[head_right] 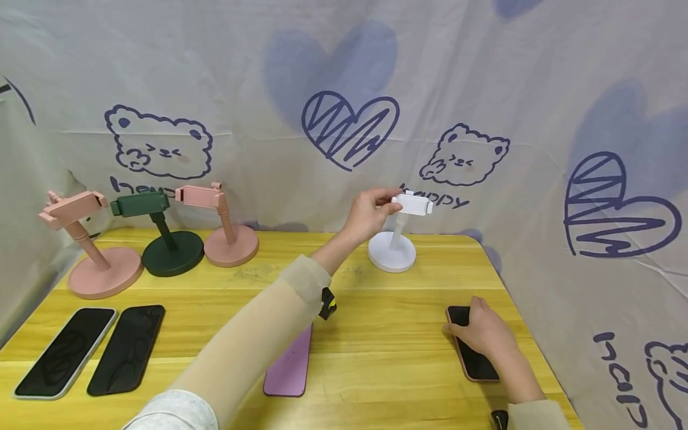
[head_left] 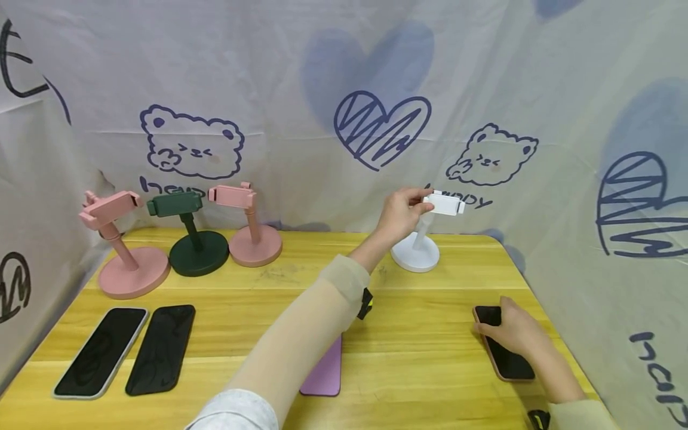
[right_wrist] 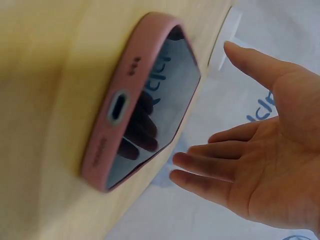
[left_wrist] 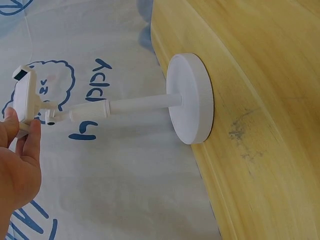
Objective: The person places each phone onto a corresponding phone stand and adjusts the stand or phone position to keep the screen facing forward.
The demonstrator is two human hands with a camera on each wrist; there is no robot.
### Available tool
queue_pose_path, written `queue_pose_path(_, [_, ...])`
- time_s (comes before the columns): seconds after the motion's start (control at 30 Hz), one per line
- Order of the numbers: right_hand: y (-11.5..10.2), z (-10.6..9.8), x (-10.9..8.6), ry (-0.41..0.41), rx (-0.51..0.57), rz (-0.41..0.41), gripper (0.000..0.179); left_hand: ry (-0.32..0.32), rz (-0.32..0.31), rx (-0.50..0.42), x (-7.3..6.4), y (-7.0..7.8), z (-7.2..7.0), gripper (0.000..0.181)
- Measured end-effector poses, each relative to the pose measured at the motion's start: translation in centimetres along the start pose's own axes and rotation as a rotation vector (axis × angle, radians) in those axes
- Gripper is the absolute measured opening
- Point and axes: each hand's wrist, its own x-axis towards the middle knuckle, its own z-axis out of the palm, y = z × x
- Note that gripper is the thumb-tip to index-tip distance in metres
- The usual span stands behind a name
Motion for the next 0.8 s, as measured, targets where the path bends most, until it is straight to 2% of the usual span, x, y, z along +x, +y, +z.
queue_pose_path(0.2, [1.0, 0.1, 0.1, -0.063, -0.064, 0.06, 0.109, 0.01, 0.002, 0.009, 0.0, 0.0, 0.0, 0.034])
queue_pose_path(0.47, [1.4, 0.5, 0.1, -0.065, -0.093, 0.098, 0.102, 0.009, -0.01, 0.02, 0.0, 0.0, 0.1, 0.034])
queue_pose_path(0.63, [1.2, 0.6, 0.1, -0.036, -0.077, 0.108, 0.102, 0.006, -0.025, 0.035, -0.1, 0.2, 0.3, 0.035])
queue_pose_path(0.8, [0.7, 0.6, 0.1, 0.04, -0.08, 0.09, 0.102, -0.002, -0.004, 0.065, -0.3, 0.3, 0.5, 0.037])
